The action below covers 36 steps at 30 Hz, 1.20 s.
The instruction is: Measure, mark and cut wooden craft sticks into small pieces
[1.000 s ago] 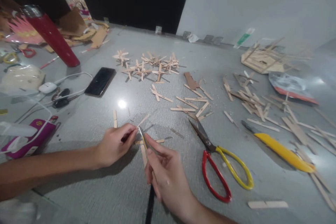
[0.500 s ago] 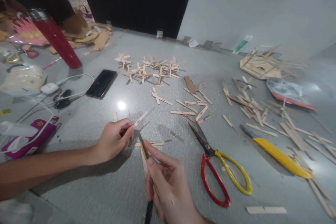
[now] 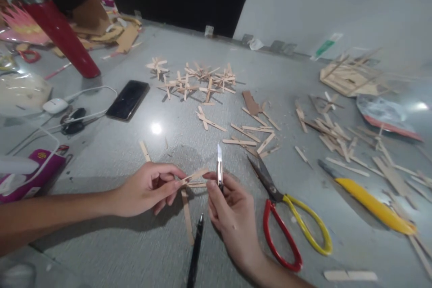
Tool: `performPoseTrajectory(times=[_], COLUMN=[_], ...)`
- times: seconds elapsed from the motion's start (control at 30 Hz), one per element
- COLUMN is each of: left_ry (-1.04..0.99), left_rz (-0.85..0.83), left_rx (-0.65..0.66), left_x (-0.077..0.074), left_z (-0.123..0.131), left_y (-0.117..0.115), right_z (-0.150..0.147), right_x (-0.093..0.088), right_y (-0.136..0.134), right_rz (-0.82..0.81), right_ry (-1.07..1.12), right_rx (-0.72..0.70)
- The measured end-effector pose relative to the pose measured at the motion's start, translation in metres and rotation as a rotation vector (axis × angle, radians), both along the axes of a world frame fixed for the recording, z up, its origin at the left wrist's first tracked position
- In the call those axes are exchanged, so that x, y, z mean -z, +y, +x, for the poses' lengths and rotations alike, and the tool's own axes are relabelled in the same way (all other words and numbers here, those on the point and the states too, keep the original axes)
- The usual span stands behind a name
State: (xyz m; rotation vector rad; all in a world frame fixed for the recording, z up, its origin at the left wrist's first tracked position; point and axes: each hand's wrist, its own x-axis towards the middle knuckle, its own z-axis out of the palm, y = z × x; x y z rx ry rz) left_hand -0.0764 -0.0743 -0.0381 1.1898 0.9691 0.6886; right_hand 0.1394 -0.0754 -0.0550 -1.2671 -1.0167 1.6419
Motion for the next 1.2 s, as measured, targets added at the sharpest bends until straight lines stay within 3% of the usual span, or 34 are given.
performPoseTrajectory(times=[0.33,0.67,0.8,1.0,1.2], left_ry=[0.056,0.064,-0.007,-0.198,-0.268], left_rz=[0.016,0.076,0.057,-0.108,-0.021], left_rx=[0.097,-0.017,-0.112,-0.07,-0.143], left_x=[0.0,0.0,0.001,0.002,0.004], left_z=[0.001,0.002,0.001,0.008,0.013], left_y=[0.0,-0.001,-0.002,0.002,0.006], right_z=[-0.002,0.0,-0.001,-0.004,-0.002], right_x=[-0.007,-0.006,-0.008,-0.012,-0.008], right_y=[0.002,0.001,0.0,0.0,0.0], right_rz=[-0.013,0.03,0.103,0.123,0.201], right_ry=[-0.111,-0.13,-0.169,-0.128,-0.143], right_rx=[-0.043,-0.072,-0.133,-0.181,-0.319])
